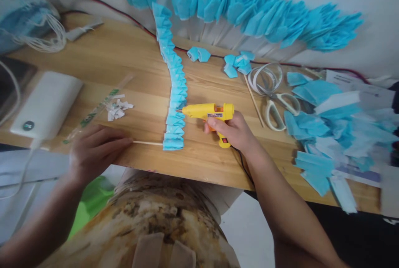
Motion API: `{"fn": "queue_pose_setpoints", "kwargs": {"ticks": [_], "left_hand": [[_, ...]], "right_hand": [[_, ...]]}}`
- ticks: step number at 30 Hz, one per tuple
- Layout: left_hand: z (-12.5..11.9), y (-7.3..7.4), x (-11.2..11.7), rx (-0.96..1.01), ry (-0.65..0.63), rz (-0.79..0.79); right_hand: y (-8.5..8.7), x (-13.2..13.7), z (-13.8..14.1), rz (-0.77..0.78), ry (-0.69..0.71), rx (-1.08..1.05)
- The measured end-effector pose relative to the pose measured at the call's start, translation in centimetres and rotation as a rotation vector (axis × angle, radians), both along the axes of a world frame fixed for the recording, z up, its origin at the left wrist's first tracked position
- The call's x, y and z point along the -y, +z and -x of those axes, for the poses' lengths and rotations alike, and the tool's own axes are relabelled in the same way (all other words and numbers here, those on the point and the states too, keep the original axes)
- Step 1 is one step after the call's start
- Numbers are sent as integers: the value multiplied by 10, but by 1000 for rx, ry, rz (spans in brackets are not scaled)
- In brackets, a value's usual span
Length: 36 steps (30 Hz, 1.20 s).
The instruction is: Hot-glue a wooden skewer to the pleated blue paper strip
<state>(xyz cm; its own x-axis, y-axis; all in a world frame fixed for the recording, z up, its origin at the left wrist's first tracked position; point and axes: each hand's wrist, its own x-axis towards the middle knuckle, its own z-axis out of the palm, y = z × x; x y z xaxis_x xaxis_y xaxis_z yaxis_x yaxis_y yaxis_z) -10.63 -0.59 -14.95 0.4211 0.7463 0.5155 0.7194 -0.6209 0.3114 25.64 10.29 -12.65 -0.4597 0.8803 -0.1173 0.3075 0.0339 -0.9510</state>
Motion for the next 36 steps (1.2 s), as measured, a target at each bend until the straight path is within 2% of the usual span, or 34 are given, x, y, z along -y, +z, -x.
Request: {"fn": "queue_pose_setpoints", "kwargs": {"ticks": [5,10,13,17,21,24,27,29,32,36], "left_hand": [[0,2,0,-7,-12,9],[1,1,0,-1,-15,11],[1,0,0,-1,-19,11],[1,-1,0,-2,-15,-2],[1,-3,-1,10,-1,-12],[2,-4,-1,-4,0,-31],[2,-4,0,-8,-5,-30],[2,-3,0,-10,-7,-26],[2,-2,0,-20,-9,-31],[1,-2,0,-7,7,-20]], "right_hand": [[0,0,1,-52,13,-6],[-5,0,0,-3,0,38],[-1,0,0,31,-22,22],[22,-3,0,115,-43,-84],[53,-14,0,172,-26,-54],[62,-27,2,142,-59,-84],[52,-34,7,127,-170,-172],[37,-32,11,210,-204,-192],[19,-23,13,301,-169,-210],[17,-17,6,289,-143,-232]]}}
